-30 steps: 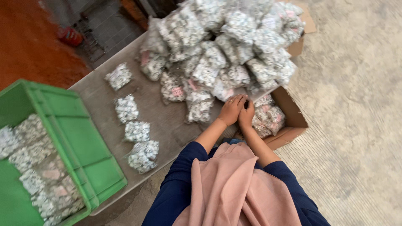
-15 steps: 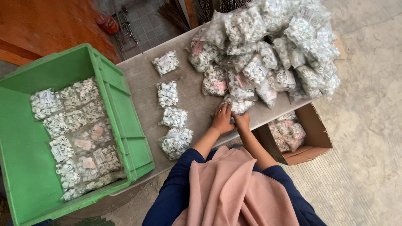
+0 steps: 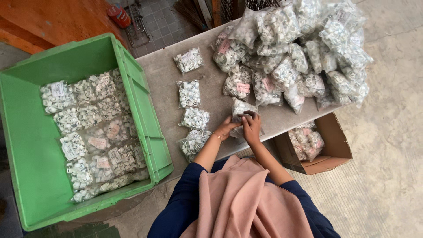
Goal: The person repeatedly picks up small plastic-wrapped bundles from a table and places them into a green plastic crate. The person arranges the bundles in neat rows inside the crate, occasionally adjusting their position to fit more items.
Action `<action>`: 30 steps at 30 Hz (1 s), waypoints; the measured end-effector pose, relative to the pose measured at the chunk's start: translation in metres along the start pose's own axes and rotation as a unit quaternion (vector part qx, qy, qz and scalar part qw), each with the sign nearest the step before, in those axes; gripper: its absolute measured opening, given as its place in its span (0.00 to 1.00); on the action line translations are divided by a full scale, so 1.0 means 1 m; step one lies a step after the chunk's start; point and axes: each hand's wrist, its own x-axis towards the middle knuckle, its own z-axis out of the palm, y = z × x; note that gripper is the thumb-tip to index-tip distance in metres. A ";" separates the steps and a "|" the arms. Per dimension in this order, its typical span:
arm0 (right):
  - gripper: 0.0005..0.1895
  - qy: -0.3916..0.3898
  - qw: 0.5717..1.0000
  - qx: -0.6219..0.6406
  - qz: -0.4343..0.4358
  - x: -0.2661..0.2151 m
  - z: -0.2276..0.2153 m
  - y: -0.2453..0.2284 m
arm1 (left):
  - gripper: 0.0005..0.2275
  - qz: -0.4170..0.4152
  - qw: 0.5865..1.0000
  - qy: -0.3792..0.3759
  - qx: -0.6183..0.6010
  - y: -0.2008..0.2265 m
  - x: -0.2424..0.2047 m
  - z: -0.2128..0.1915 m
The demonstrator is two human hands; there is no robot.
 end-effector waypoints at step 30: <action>0.48 -0.073 0.905 0.010 0.420 0.017 -0.156 0.071 | 0.28 -0.046 0.998 0.028 0.027 -0.040 0.026 0.138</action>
